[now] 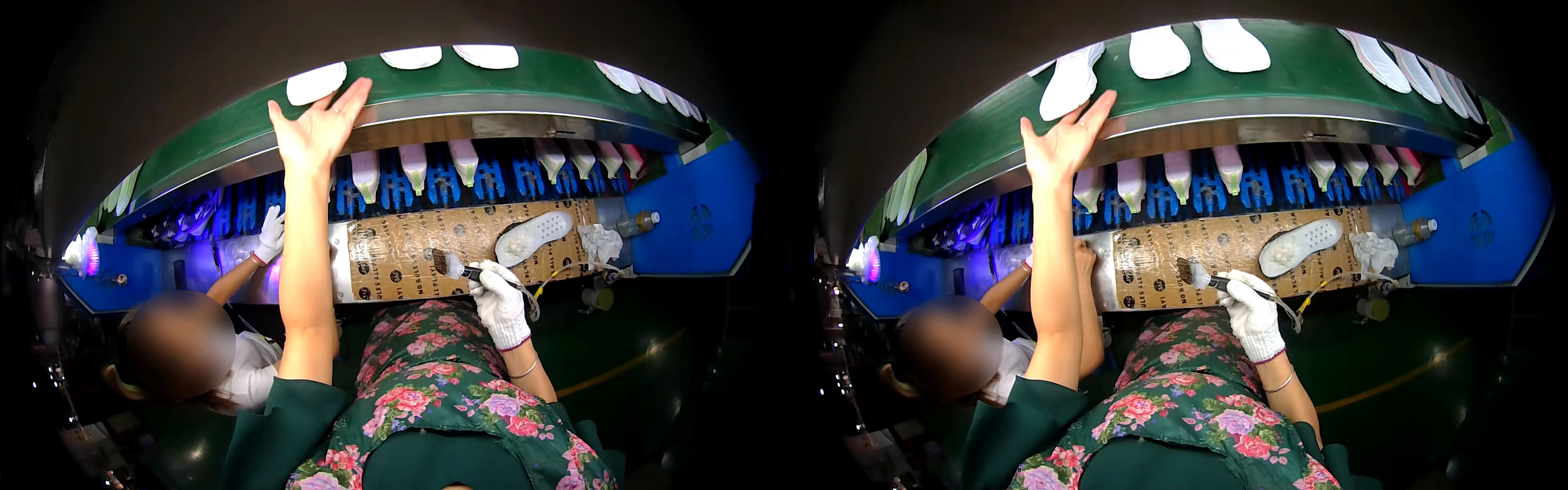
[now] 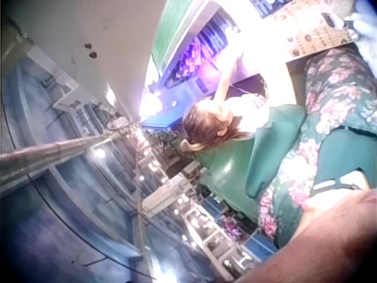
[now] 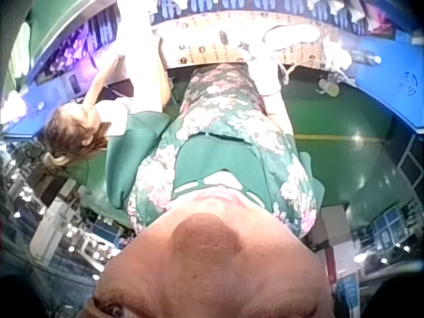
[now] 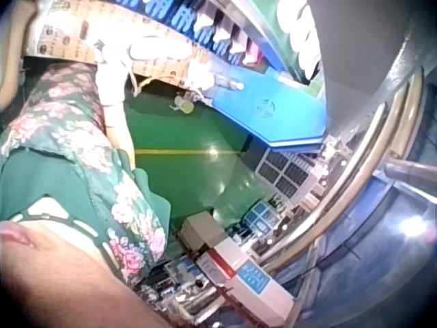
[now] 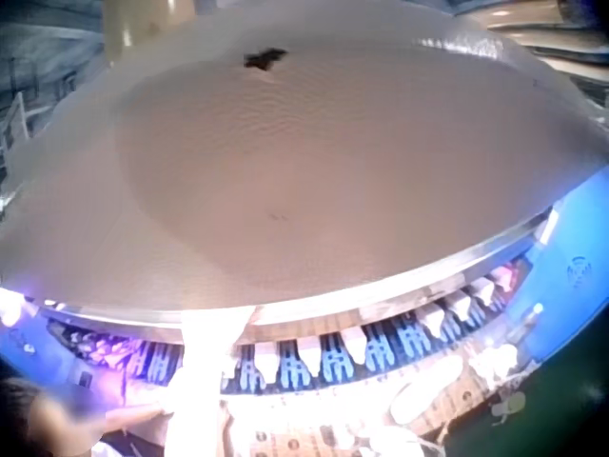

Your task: The person applies adhesive to various shoe soles and components using a brush, picking items from a conveyor belt and placing them back after coating.

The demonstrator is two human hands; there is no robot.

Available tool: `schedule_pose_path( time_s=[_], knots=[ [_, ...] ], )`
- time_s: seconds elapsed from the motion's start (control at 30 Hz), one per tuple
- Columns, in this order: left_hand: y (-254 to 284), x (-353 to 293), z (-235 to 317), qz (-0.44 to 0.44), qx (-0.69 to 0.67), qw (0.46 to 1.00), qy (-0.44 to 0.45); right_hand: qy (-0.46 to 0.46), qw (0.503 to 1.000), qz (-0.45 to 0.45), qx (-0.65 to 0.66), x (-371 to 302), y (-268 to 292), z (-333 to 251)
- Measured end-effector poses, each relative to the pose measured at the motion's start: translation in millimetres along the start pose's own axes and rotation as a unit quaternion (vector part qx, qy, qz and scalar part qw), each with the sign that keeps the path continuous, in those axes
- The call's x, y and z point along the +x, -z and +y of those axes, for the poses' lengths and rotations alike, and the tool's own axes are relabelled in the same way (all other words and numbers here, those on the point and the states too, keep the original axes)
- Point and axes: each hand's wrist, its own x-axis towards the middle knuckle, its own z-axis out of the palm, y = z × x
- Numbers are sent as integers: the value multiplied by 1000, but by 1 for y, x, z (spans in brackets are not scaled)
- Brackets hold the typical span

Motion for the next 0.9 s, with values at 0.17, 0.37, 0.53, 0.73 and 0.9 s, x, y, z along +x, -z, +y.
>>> schedule_pose_path(
  time_s=[0.17, 0.37, 0.53, 0.73, 0.9],
  knots=[
    [25, -50, 14, 16, 469, 862, -189, 10, 1000, 11, 3, 1, 14, -5],
    [12, 13, 43, 112, 895, 243, -357, 17, 999, 44, -9, 4, 9, -2],
    [0, 68, 42, 91, 897, 359, -243, 38, 997, 61, -12, -2, 9, -1],
    [5, 145, 214, 36, 901, 134, -410, 34, 996, 83, 1, -15, 11, -3],
    [2, 137, 178, 110, 950, 39, -288, 52, 992, 114, -8, -24, 11, -5]
  ],
)
